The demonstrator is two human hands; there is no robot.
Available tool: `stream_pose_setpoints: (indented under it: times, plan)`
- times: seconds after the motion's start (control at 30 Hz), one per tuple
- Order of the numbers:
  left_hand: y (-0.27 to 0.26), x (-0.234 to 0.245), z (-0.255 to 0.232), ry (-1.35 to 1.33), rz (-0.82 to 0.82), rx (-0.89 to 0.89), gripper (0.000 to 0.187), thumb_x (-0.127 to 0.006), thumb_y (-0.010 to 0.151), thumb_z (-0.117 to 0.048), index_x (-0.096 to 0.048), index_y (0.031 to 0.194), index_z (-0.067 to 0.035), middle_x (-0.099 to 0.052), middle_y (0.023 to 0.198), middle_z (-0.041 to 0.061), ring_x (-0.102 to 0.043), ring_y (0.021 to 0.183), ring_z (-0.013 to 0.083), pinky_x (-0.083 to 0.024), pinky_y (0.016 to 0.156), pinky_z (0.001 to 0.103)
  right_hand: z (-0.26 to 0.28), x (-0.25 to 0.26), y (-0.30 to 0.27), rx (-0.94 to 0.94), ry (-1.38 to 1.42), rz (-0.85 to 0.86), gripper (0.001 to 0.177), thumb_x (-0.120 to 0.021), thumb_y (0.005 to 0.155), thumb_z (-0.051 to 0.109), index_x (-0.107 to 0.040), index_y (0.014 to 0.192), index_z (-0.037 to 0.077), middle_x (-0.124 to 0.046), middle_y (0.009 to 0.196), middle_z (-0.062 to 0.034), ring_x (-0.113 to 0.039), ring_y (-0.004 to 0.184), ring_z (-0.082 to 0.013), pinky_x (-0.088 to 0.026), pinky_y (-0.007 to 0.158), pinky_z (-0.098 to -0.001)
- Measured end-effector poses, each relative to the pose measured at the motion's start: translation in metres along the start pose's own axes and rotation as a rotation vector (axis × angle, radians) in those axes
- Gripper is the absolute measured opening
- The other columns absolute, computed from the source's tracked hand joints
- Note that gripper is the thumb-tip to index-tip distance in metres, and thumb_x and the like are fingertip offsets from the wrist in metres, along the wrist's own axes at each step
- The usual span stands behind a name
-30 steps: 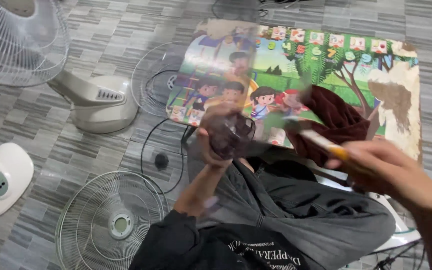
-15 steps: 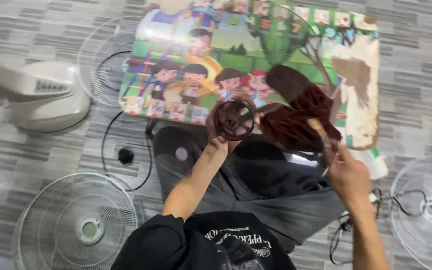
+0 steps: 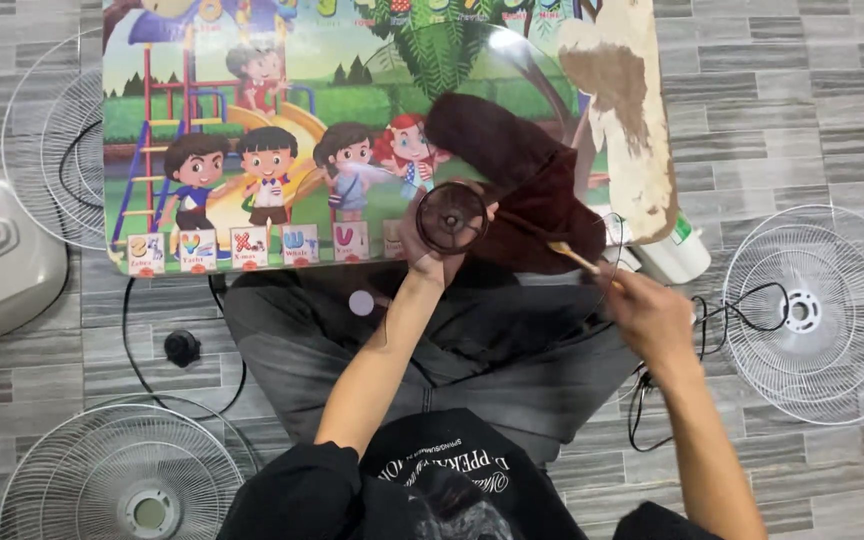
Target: Cleaning a plastic fan blade using a toothbrush to remove dust and dirt
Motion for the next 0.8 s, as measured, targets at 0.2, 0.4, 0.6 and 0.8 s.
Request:
stream_pose_setpoints:
  times: [0.2, 0.4, 0.6, 0.8]
  plan:
    - [-0.006, 0.022, 0.006, -0.038, -0.049, 0.039, 0.055, -0.047, 0.108, -0.038, -0.055, 0.128, 0.012, -0.065, 0.12, 0.026, -0.066, 0.11, 0.0343, -0.058, 0.094, 0.043, 0.025, 0.012, 0.026, 0.076, 0.244, -0.034, 0.012, -0.083, 0.094, 0.025, -0.079, 0.104, 0.03, -0.076, 0.08, 0.0019, -0.073, 0.075, -0.0278, -0.057, 0.066, -0.0377]
    - [-0.003, 0.038, 0.011, -0.066, -0.057, 0.038, 0.055, -0.048, 0.107, -0.037, -0.055, 0.128, 0.013, -0.064, 0.121, 0.028, -0.066, 0.111, 0.037, -0.059, 0.093, 0.045, -0.006, 0.007, 0.01, 0.135, -0.091, 0.053, 0.023, -0.077, 0.098, 0.027, -0.082, 0.121, 0.025, -0.079, 0.098, 0.0006, -0.062, 0.056, -0.0161, -0.047, 0.05, -0.0303]
    - [-0.008, 0.019, 0.002, 0.1, -0.112, 0.069, 0.049, -0.038, 0.111, -0.031, -0.061, 0.121, 0.01, -0.068, 0.115, 0.026, -0.068, 0.099, 0.0297, -0.058, 0.093, 0.041, -0.047, 0.062, -0.007, -0.186, 0.329, 0.093, 0.031, -0.081, 0.099, -0.006, -0.075, 0.129, -0.006, -0.074, 0.094, -0.0204, -0.05, 0.054, -0.0168, -0.034, 0.043, -0.0265]
    - [-0.012, -0.024, 0.0, 0.136, 0.028, 0.229, 0.053, -0.044, 0.107, -0.037, -0.065, 0.114, 0.011, -0.071, 0.111, 0.023, -0.069, 0.1, 0.0249, -0.055, 0.094, 0.033, 0.077, 0.129, 0.028, 0.265, 0.264, 0.03, 0.036, -0.082, 0.086, -0.009, -0.08, 0.12, 0.002, -0.062, 0.073, -0.0055, -0.042, 0.054, -0.016, -0.031, 0.053, -0.0322]
Point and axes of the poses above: each hand's wrist, its own y-axis towards the middle knuckle, its own x-axis out of the back of the hand, z = x × y, the point moved 6 cm from there along y, towards the middle knuckle
